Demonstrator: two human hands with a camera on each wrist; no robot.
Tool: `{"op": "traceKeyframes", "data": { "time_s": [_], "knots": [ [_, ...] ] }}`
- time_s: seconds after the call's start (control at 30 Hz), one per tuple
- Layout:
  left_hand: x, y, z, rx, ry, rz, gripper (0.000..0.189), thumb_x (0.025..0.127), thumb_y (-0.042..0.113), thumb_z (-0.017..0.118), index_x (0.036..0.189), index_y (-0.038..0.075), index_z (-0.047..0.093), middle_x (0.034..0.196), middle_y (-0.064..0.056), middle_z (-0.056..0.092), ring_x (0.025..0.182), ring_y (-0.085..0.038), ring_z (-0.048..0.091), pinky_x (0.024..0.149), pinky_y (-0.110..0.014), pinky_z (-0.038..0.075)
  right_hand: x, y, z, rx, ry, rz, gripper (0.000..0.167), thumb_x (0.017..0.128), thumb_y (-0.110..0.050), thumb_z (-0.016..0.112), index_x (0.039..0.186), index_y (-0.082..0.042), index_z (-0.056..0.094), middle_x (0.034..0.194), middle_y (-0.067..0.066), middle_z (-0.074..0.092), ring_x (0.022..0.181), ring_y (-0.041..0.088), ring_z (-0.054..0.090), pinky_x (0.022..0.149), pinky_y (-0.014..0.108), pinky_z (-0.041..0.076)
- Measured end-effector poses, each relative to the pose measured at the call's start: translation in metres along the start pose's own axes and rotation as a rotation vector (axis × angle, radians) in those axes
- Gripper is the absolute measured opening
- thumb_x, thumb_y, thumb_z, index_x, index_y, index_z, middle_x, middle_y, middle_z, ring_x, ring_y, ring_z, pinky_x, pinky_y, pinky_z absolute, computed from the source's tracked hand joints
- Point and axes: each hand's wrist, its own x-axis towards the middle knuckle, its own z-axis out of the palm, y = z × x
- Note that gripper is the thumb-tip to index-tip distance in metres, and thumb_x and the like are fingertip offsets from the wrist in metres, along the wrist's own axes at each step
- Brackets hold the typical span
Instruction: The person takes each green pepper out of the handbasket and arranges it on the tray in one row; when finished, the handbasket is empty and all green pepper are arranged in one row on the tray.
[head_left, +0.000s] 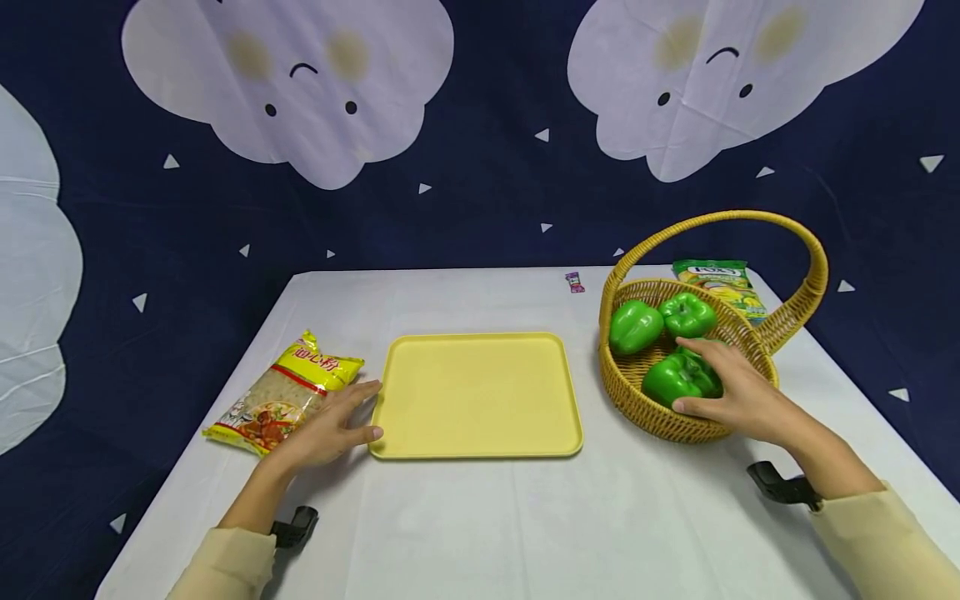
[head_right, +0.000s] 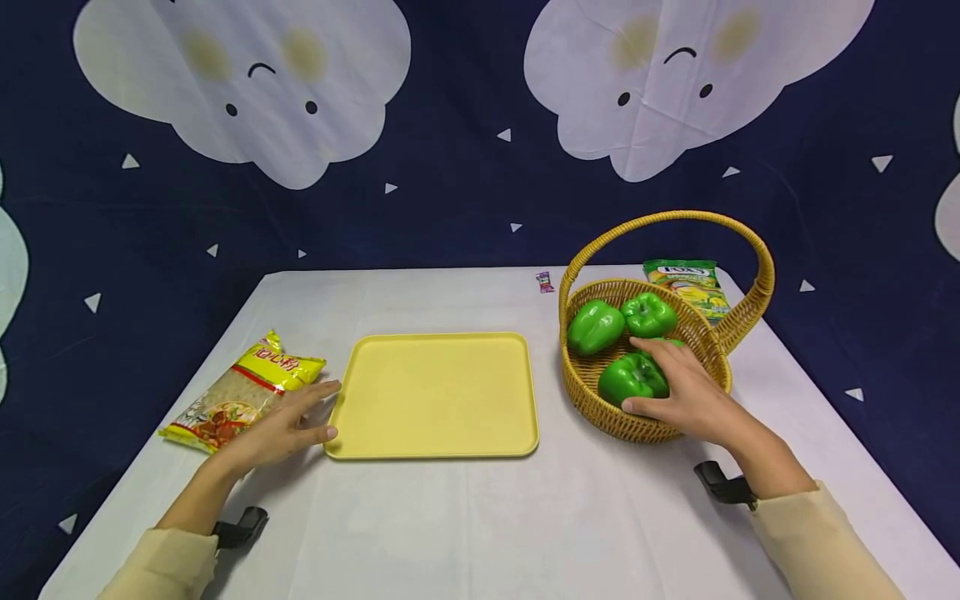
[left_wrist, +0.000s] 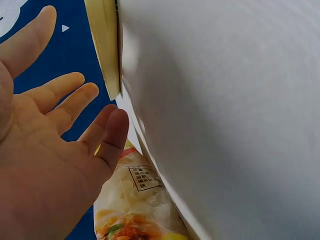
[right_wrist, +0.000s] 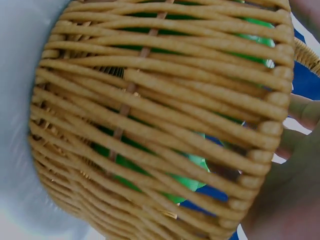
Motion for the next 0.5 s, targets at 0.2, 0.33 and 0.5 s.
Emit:
{"op": "traceKeyframes", "data": {
  "time_s": [0.2, 0.33, 0.5],
  "knots": [
    [0.0001, -0.0037, 0.0003, -0.003, -0.032, 0.002, 0.073, 0.085, 0.029, 0.069, 0.146, 0.007, 0.035, 0.154, -0.018, 0.028, 0.143, -0.046, 0.010, 0.108, -0.071, 0.010, -0.0004, 0.0032, -0.0015, 0.015, -0.054, 0.032, 0.091, 0.077, -0.039, 0.076, 0.148, -0.009, 0.028, 0.144, 0.029, 0.032, 0.126, 0.047, 0.029, 0.088, 0.066, 0.035],
    [-0.0002, -0.0067, 0.0001, -0.013, -0.047, 0.016, 0.074, 0.085, 0.027, 0.069, 0.146, 0.006, 0.033, 0.154, -0.019, 0.027, 0.143, -0.047, 0.009, 0.109, -0.070, 0.010, -0.0010, 0.0047, -0.0014, 0.022, -0.066, 0.032, 0.089, 0.077, -0.039, 0.076, 0.147, -0.009, 0.029, 0.145, 0.029, 0.032, 0.127, 0.047, 0.030, 0.088, 0.066, 0.037],
    [-0.0003, -0.0105, -0.0008, -0.033, -0.070, 0.021, 0.074, 0.085, 0.027, 0.068, 0.146, 0.005, 0.032, 0.154, -0.020, 0.026, 0.143, -0.047, 0.007, 0.109, -0.070, 0.008, -0.0014, 0.0064, -0.0013, 0.027, -0.075, 0.032, 0.087, 0.078, -0.039, 0.075, 0.147, -0.009, 0.029, 0.144, 0.028, 0.032, 0.125, 0.045, 0.032, 0.087, 0.063, 0.039]
  ]
}}
